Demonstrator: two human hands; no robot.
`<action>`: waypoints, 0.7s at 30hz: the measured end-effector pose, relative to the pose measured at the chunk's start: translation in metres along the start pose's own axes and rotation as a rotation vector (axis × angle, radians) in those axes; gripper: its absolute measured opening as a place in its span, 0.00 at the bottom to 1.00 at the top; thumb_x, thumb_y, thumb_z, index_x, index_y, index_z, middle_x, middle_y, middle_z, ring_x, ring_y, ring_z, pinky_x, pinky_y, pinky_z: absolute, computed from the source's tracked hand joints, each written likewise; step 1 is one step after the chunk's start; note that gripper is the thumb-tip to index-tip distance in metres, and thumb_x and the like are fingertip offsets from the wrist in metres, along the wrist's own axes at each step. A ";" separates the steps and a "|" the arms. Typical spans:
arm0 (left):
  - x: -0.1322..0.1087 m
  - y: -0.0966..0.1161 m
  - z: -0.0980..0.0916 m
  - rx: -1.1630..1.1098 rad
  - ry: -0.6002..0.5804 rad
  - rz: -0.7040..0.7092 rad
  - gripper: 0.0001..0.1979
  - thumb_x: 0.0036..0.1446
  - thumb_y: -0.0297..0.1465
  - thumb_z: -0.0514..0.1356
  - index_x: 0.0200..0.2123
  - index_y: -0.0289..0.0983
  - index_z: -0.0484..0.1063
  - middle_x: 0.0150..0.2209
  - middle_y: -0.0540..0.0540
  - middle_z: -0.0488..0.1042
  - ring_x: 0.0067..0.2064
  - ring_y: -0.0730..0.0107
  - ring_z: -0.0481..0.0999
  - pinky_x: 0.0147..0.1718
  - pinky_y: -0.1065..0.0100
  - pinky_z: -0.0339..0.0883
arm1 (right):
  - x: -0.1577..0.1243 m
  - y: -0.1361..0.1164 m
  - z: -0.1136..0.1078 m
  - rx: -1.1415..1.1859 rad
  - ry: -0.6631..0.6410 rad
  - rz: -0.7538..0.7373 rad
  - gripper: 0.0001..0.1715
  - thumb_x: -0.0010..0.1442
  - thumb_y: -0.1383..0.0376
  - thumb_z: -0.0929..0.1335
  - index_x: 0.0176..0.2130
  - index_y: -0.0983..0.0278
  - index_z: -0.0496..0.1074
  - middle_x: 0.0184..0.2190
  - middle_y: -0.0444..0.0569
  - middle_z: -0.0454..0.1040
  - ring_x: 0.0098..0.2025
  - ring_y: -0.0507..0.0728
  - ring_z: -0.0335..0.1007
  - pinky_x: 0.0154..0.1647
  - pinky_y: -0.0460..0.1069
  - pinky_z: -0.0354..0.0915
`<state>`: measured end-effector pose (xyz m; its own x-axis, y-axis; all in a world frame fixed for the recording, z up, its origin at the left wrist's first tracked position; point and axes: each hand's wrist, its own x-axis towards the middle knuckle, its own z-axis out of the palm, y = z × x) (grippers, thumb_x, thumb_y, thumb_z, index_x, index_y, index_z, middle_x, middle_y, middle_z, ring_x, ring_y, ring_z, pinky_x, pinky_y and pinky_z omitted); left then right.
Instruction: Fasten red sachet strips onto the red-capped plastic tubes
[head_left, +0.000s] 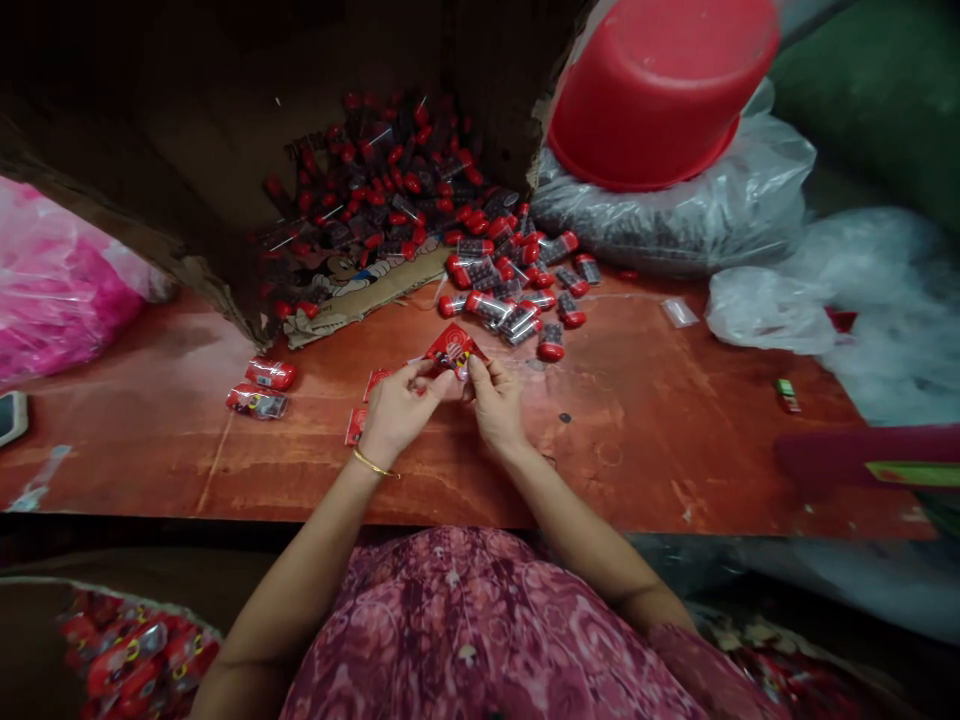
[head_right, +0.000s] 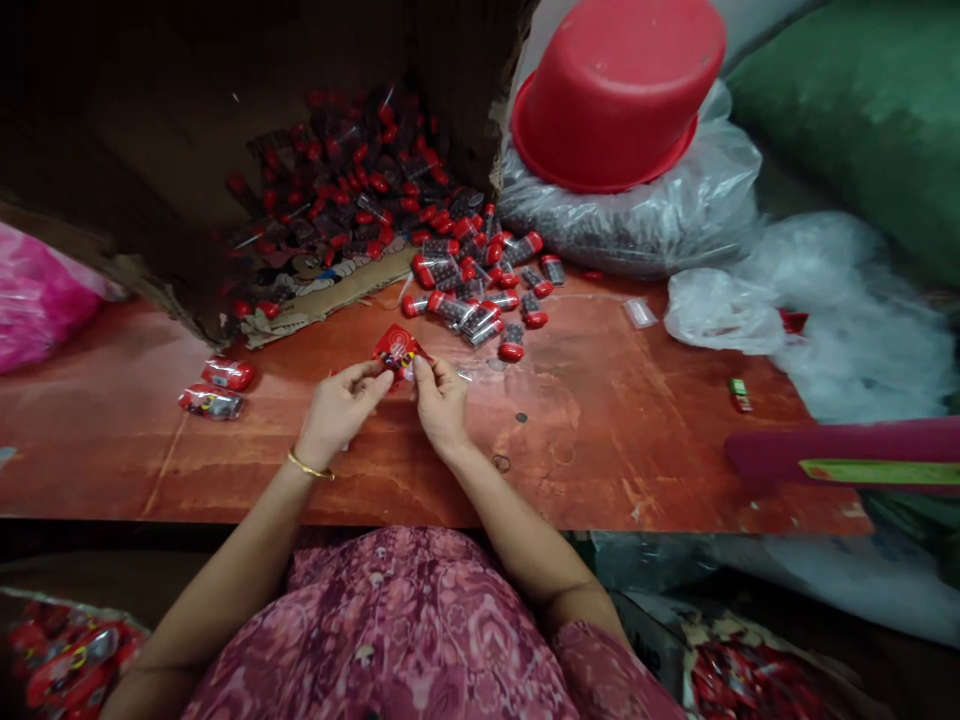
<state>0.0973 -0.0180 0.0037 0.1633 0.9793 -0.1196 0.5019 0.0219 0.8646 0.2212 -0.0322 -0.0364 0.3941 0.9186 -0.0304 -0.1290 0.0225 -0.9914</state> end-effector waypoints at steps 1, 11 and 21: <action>-0.001 -0.001 0.005 -0.199 -0.002 -0.059 0.23 0.45 0.51 0.60 0.31 0.36 0.74 0.19 0.50 0.70 0.21 0.73 0.69 0.20 0.73 0.59 | -0.004 0.000 0.001 -0.016 -0.012 0.003 0.19 0.54 0.49 0.63 0.25 0.61 0.62 0.17 0.39 0.61 0.19 0.48 0.54 0.21 0.45 0.56; 0.006 -0.008 0.023 -0.719 0.134 -0.415 0.21 0.30 0.43 0.71 0.17 0.33 0.68 0.13 0.54 0.67 0.15 0.83 0.63 0.14 0.78 0.55 | -0.017 0.007 -0.004 -0.233 -0.173 -0.013 0.19 0.61 0.52 0.58 0.26 0.61 0.62 0.22 0.42 0.64 0.25 0.51 0.62 0.28 0.47 0.62; 0.006 -0.009 0.009 -0.907 0.128 -0.477 0.21 0.30 0.41 0.72 0.23 0.33 0.70 0.19 0.53 0.72 0.18 0.81 0.68 0.16 0.78 0.58 | 0.018 0.014 -0.083 -1.214 -0.232 -0.349 0.22 0.56 0.56 0.65 0.45 0.67 0.70 0.48 0.61 0.70 0.49 0.68 0.61 0.47 0.60 0.58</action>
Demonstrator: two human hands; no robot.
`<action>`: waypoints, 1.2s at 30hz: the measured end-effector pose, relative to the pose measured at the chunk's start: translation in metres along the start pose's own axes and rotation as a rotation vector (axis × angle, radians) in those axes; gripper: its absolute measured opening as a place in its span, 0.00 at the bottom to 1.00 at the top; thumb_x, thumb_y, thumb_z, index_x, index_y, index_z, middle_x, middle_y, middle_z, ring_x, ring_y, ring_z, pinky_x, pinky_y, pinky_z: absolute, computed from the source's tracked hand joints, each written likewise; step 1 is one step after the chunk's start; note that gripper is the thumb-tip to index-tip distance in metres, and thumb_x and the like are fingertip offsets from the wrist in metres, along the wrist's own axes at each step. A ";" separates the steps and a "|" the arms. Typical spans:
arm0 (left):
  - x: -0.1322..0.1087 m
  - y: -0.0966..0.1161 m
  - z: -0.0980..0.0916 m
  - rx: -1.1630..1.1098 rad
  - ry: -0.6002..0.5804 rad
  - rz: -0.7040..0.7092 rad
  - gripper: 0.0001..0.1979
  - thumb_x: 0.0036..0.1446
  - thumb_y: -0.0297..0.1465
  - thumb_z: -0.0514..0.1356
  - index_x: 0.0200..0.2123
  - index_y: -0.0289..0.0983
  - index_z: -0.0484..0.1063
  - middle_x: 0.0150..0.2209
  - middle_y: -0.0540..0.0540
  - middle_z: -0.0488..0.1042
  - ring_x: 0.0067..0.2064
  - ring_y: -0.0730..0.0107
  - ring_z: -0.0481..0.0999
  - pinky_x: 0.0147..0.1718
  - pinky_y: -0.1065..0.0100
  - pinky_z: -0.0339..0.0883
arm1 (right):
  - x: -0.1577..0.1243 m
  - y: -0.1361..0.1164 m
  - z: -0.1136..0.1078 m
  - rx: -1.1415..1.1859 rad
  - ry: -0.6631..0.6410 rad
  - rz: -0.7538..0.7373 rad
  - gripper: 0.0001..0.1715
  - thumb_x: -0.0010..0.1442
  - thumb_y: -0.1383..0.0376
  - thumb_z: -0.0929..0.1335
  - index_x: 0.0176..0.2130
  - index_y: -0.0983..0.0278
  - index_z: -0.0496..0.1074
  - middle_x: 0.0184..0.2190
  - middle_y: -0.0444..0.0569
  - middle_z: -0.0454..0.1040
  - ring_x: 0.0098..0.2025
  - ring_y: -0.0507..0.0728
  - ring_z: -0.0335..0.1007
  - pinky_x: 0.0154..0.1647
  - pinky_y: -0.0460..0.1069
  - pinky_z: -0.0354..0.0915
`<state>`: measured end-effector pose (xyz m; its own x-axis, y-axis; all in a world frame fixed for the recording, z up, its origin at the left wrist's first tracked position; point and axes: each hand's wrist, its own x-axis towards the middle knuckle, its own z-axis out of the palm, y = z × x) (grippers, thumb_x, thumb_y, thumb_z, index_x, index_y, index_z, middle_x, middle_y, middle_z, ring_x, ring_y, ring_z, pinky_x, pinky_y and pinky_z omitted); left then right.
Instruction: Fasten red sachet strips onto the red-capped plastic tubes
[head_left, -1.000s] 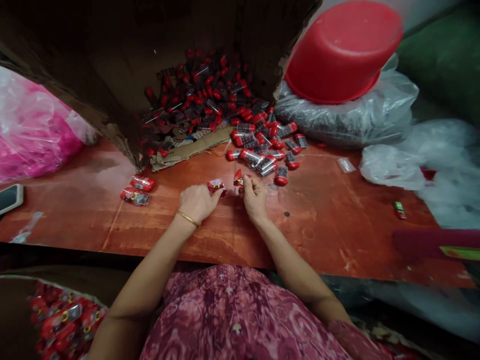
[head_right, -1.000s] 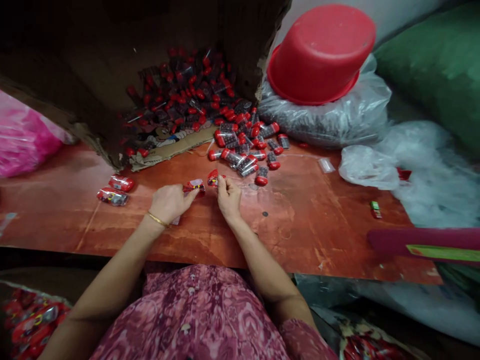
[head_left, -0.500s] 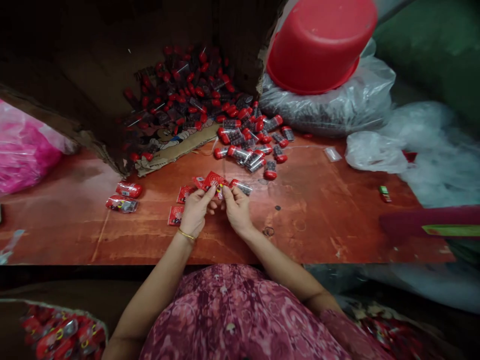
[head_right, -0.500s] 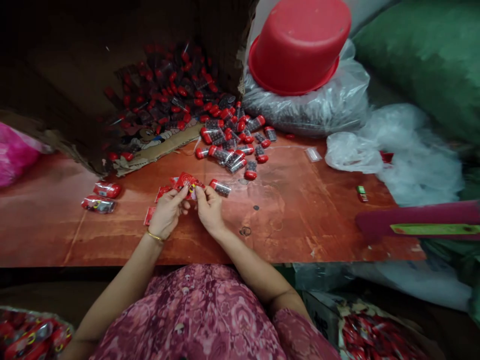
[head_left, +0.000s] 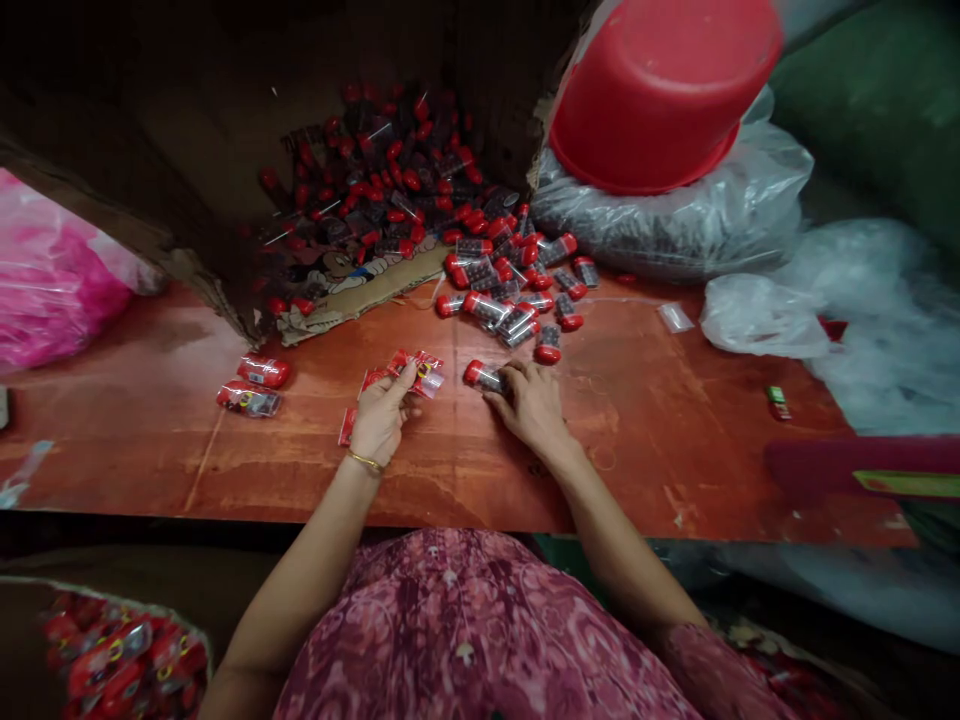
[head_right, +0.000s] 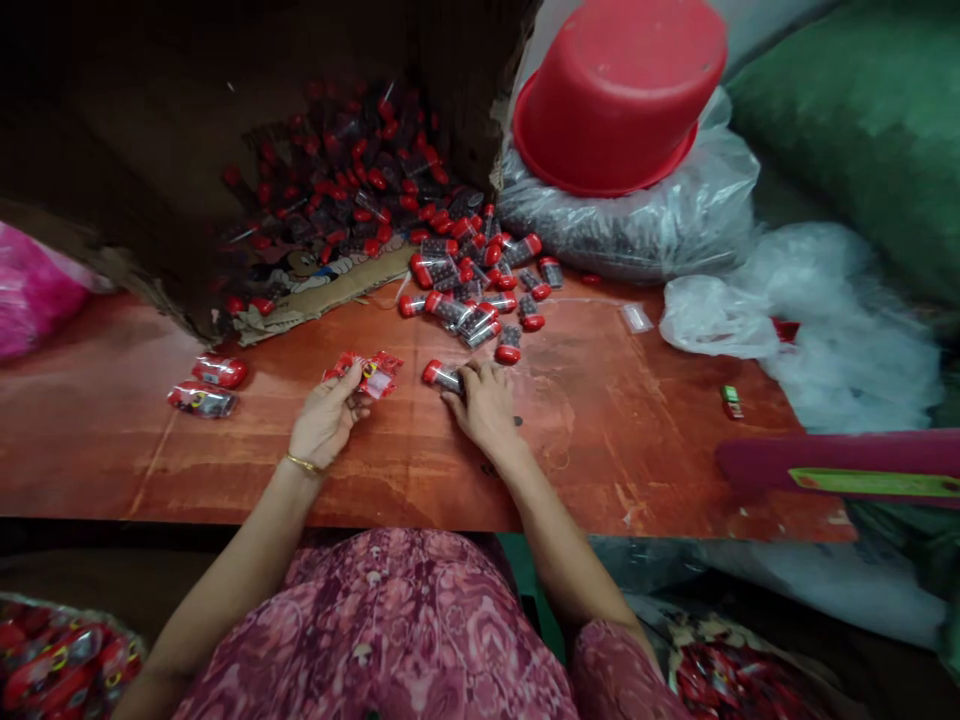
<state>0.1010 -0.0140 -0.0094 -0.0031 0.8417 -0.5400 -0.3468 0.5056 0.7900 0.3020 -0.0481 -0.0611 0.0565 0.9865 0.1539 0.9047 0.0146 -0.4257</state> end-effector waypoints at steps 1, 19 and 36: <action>-0.001 0.001 0.000 -0.007 0.008 -0.010 0.20 0.31 0.41 0.72 0.22 0.33 0.70 0.18 0.53 0.71 0.18 0.81 0.67 0.16 0.78 0.58 | -0.001 0.001 0.002 0.007 0.002 -0.014 0.21 0.57 0.56 0.65 0.45 0.68 0.70 0.47 0.61 0.71 0.48 0.68 0.62 0.47 0.60 0.58; -0.018 -0.002 0.002 0.018 -0.133 -0.015 0.18 0.38 0.41 0.69 0.20 0.33 0.69 0.17 0.51 0.71 0.19 0.80 0.68 0.19 0.77 0.61 | -0.036 -0.049 -0.024 1.250 -0.427 0.382 0.29 0.50 0.42 0.64 0.17 0.63 0.62 0.07 0.38 0.56 0.10 0.47 0.49 0.12 0.44 0.49; -0.015 -0.008 -0.007 0.127 -0.229 0.168 0.16 0.36 0.39 0.70 0.27 0.34 0.74 0.25 0.50 0.75 0.26 0.77 0.70 0.27 0.74 0.63 | -0.030 -0.055 -0.021 1.175 -0.359 0.288 0.31 0.52 0.42 0.63 0.14 0.63 0.61 0.08 0.39 0.57 0.12 0.46 0.51 0.14 0.44 0.48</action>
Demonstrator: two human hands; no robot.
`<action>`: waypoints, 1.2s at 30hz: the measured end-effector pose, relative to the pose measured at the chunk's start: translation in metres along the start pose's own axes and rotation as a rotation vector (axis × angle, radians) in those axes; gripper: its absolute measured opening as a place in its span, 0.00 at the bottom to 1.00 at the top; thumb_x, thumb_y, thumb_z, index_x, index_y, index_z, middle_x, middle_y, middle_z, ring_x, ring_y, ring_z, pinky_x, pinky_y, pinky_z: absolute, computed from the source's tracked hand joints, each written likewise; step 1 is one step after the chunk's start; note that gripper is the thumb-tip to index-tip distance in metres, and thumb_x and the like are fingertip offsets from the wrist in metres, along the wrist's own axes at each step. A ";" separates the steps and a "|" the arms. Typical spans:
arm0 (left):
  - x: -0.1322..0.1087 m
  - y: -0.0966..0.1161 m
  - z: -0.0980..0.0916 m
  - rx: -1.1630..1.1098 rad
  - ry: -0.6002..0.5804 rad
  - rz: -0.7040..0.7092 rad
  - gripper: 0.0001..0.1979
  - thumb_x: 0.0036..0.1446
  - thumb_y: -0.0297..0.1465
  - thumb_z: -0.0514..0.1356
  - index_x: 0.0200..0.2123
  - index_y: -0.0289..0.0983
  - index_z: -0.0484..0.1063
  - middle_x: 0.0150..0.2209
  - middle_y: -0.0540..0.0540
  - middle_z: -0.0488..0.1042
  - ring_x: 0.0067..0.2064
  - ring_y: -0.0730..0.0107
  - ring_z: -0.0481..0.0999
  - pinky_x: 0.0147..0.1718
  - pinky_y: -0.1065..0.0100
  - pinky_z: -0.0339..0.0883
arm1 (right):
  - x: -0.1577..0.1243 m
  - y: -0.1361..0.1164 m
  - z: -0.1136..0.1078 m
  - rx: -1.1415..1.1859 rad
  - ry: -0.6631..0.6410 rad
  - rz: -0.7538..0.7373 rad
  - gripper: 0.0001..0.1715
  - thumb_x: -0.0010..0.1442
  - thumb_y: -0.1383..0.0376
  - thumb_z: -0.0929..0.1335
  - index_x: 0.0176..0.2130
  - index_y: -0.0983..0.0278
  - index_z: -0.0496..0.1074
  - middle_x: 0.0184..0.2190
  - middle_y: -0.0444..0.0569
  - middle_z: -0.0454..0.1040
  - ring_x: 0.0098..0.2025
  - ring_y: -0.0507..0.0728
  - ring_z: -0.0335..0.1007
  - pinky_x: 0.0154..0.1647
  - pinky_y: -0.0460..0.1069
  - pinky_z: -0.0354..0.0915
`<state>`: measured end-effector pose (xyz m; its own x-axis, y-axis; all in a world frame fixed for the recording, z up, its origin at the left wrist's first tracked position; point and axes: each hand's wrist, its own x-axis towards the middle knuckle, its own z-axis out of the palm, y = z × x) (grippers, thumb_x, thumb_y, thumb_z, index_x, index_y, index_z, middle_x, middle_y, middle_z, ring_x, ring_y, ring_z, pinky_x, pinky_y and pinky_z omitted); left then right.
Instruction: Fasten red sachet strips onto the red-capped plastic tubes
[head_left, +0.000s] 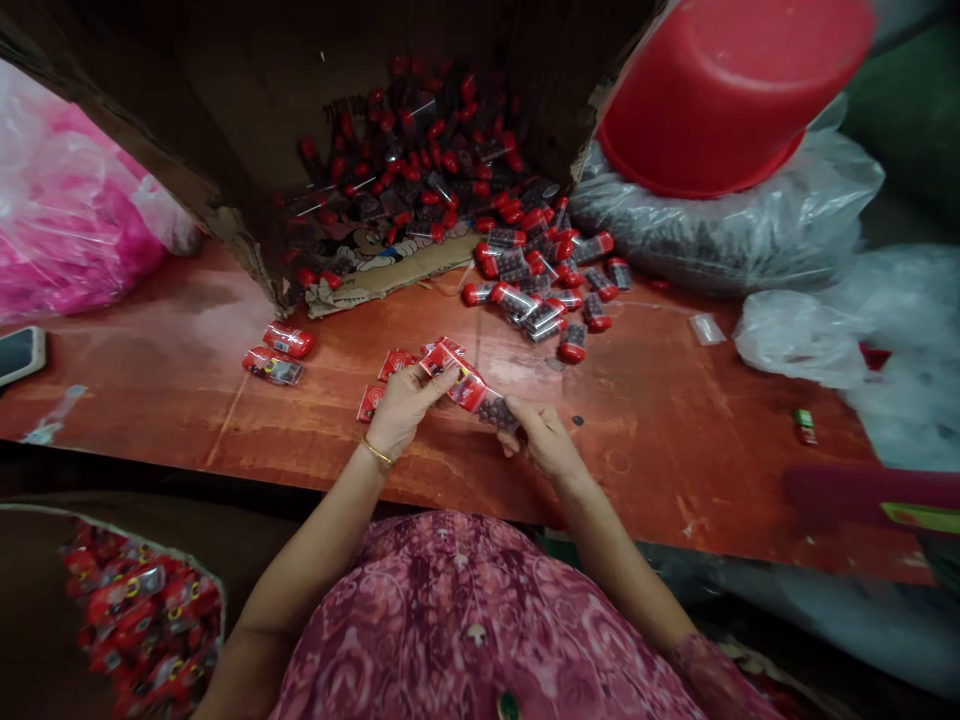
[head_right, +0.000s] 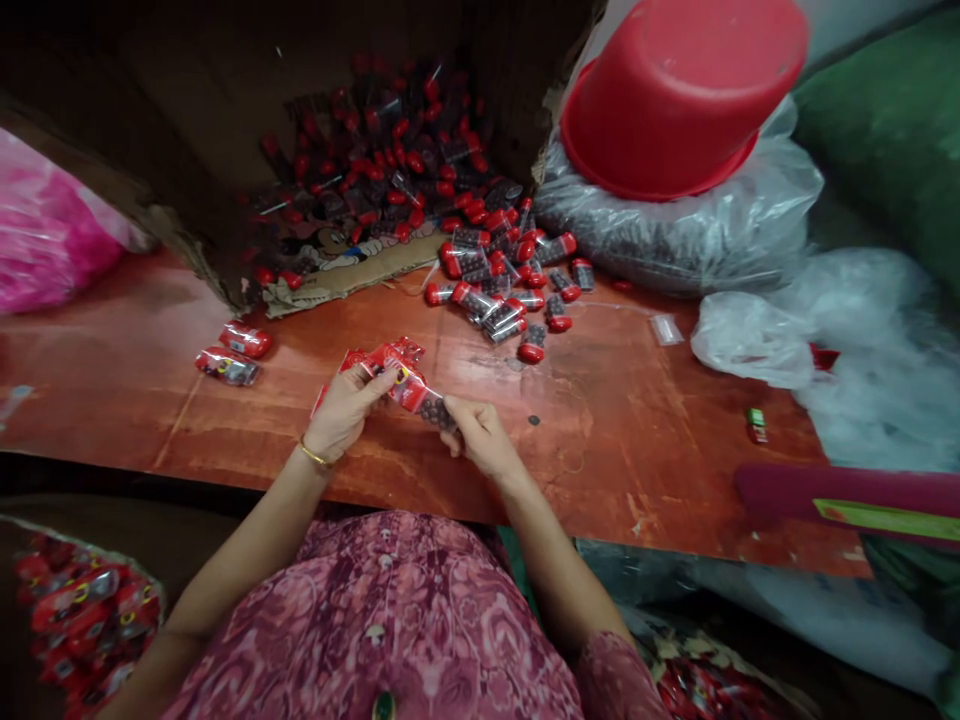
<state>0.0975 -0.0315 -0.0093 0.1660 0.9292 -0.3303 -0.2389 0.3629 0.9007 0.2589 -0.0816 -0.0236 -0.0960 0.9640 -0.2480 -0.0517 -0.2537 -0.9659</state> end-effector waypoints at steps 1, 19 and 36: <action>0.000 -0.001 0.001 0.002 -0.001 0.010 0.16 0.35 0.37 0.70 0.27 0.34 0.75 0.26 0.50 0.75 0.27 0.77 0.70 0.29 0.74 0.64 | 0.000 -0.001 0.001 0.019 -0.016 0.036 0.31 0.51 0.42 0.63 0.16 0.63 0.63 0.07 0.39 0.56 0.11 0.46 0.49 0.13 0.44 0.47; -0.004 -0.024 0.016 -0.322 0.141 -0.041 0.20 0.31 0.42 0.72 0.23 0.33 0.73 0.22 0.49 0.76 0.24 0.76 0.73 0.28 0.73 0.66 | 0.000 0.017 0.038 -0.093 0.148 -0.147 0.32 0.56 0.40 0.58 0.19 0.62 0.62 0.14 0.40 0.61 0.16 0.47 0.54 0.18 0.44 0.54; -0.009 -0.018 0.009 -0.240 -0.136 -0.013 0.18 0.38 0.40 0.69 0.29 0.32 0.74 0.20 0.49 0.74 0.19 0.72 0.72 0.17 0.73 0.66 | 0.002 0.011 0.049 -0.081 0.142 -0.163 0.27 0.60 0.44 0.57 0.24 0.61 0.60 0.15 0.39 0.60 0.16 0.48 0.55 0.18 0.45 0.56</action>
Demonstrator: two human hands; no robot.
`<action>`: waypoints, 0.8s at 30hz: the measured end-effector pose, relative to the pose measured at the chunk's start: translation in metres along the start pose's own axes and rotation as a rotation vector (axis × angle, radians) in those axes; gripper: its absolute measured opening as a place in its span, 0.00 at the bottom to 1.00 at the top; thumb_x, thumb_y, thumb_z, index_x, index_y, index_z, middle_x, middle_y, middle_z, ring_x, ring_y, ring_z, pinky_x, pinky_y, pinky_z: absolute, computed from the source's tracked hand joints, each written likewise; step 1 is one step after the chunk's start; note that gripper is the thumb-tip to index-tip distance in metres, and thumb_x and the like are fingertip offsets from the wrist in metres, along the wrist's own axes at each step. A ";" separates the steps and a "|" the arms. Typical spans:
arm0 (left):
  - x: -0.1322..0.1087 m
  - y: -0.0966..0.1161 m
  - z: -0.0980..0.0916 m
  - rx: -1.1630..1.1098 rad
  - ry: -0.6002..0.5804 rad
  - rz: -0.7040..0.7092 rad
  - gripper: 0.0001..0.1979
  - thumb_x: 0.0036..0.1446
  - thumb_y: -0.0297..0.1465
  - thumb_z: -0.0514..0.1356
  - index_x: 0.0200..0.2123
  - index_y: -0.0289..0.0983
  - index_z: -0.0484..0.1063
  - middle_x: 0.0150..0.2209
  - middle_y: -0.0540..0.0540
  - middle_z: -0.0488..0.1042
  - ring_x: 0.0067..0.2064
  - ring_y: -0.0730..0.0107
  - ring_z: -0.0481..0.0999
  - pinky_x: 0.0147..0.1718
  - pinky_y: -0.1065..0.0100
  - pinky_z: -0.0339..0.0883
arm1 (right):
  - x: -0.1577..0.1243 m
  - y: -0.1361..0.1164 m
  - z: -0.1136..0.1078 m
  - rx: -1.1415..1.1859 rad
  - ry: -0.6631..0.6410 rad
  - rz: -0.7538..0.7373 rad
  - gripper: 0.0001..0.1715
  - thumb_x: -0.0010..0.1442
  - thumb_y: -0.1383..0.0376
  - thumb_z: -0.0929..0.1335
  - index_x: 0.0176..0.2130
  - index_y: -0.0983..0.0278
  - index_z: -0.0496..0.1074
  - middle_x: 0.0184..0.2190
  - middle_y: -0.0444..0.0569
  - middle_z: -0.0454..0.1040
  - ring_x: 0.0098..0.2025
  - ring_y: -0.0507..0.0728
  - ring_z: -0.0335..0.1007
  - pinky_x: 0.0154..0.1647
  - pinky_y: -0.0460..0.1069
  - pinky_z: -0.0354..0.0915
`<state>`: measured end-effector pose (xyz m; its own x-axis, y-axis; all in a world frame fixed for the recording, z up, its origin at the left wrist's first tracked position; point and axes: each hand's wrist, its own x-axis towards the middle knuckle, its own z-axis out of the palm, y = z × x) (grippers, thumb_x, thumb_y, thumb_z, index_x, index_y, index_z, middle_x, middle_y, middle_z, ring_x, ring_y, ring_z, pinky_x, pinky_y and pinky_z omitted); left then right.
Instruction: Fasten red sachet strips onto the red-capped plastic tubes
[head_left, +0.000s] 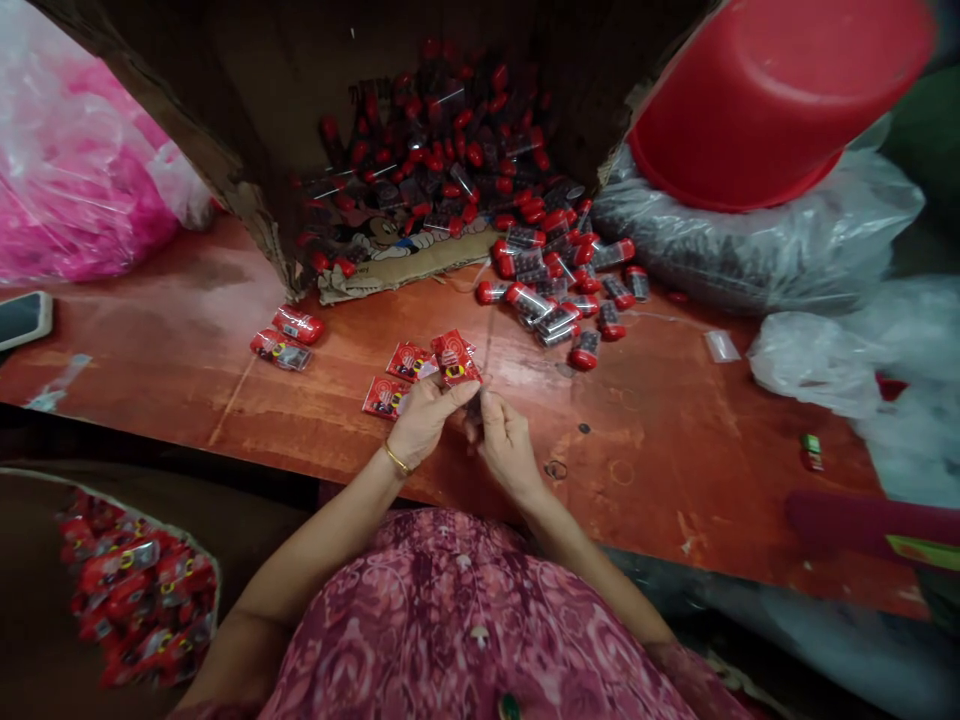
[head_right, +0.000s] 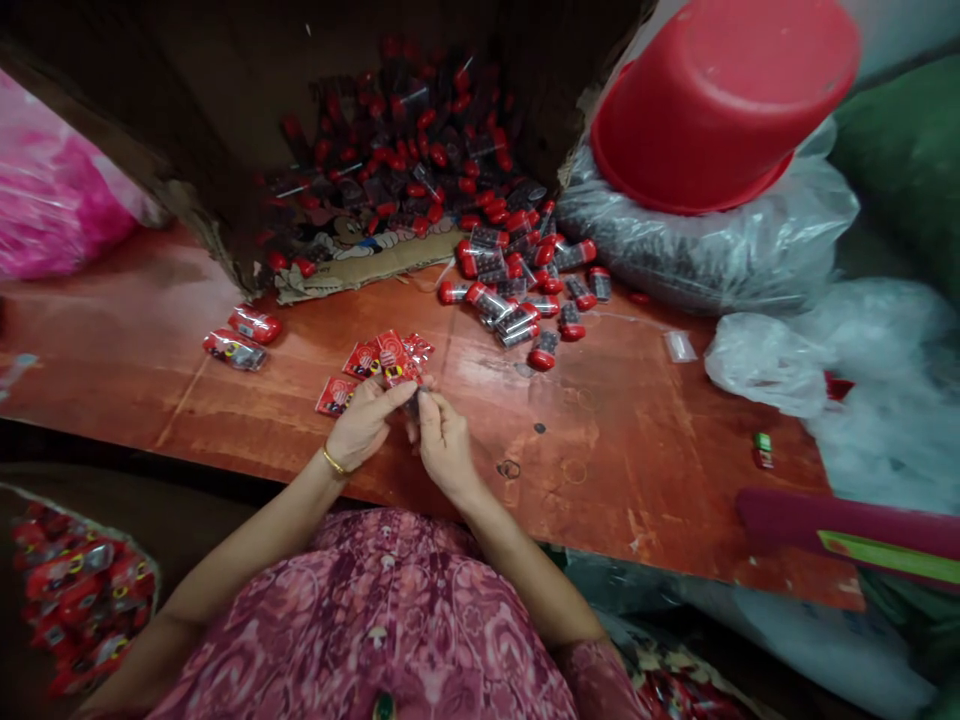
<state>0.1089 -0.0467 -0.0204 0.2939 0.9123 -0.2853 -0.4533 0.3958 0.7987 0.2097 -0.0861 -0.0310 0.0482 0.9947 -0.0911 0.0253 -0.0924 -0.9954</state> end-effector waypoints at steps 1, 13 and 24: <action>-0.001 0.000 -0.001 0.031 -0.047 -0.026 0.19 0.40 0.41 0.68 0.31 0.32 0.74 0.17 0.50 0.73 0.16 0.72 0.70 0.14 0.72 0.64 | 0.001 -0.001 0.001 0.042 -0.024 0.045 0.27 0.59 0.43 0.57 0.24 0.61 0.60 0.15 0.38 0.60 0.15 0.47 0.54 0.16 0.45 0.56; -0.001 -0.008 0.002 0.088 0.007 -0.020 0.23 0.43 0.49 0.63 0.19 0.34 0.66 0.11 0.51 0.66 0.12 0.73 0.67 0.11 0.73 0.61 | 0.012 0.000 0.001 0.030 -0.059 0.082 0.31 0.58 0.40 0.56 0.22 0.61 0.61 0.15 0.39 0.61 0.14 0.48 0.56 0.15 0.45 0.56; -0.006 -0.004 -0.005 -0.099 0.119 -0.012 0.24 0.40 0.50 0.65 0.19 0.33 0.66 0.13 0.56 0.59 0.14 0.80 0.61 0.13 0.75 0.55 | 0.027 0.003 0.004 0.184 -0.132 0.078 0.20 0.49 0.50 0.70 0.30 0.62 0.65 0.18 0.39 0.70 0.15 0.47 0.61 0.17 0.43 0.59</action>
<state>0.1050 -0.0528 -0.0241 0.2008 0.9112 -0.3598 -0.5324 0.4098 0.7407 0.2072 -0.0591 -0.0363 -0.0888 0.9832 -0.1592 -0.1561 -0.1716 -0.9727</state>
